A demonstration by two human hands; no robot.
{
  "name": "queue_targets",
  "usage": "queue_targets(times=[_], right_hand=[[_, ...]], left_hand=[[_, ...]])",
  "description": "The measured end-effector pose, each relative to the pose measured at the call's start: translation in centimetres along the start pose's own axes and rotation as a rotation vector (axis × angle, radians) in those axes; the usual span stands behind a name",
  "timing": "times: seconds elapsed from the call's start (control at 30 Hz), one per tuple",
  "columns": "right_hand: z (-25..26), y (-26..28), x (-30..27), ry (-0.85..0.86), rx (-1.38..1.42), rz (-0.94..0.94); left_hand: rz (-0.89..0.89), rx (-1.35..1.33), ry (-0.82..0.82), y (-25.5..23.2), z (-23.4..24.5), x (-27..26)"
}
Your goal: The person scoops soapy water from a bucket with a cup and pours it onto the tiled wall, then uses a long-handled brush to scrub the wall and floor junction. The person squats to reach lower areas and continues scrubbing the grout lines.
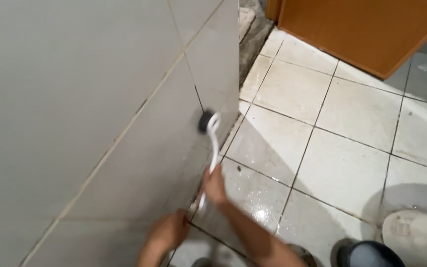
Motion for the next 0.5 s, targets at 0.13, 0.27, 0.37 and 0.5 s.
queue_targets(times=[0.13, 0.27, 0.37, 0.5], right_hand=[[8.4, 7.7, 19.9, 0.029, 0.065, 0.108], [10.0, 7.6, 21.7, -0.012, 0.051, 0.071], [6.1, 1.5, 12.6, 0.060, -0.036, 0.162], [2.1, -4.0, 0.9, 0.087, 0.161, 0.025]], left_hand=[[-0.038, -0.175, -0.051, -2.9, 1.5, -0.7], [-0.030, -0.212, -0.121, -3.9, 2.9, 0.1], [-0.058, -0.045, -0.073, -4.5, 1.8, 1.7], [-0.128, 0.041, 0.005, -5.2, -0.3, 2.2]])
Point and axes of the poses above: each hand's wrist, its own x-axis towards the middle knuckle, its own z-axis out of the back of the hand, y = z × x, the point moved 7 cm from there along x, towards the middle knuckle, and after that the axes turned 7 degrees about x, right-handed, at the moved point
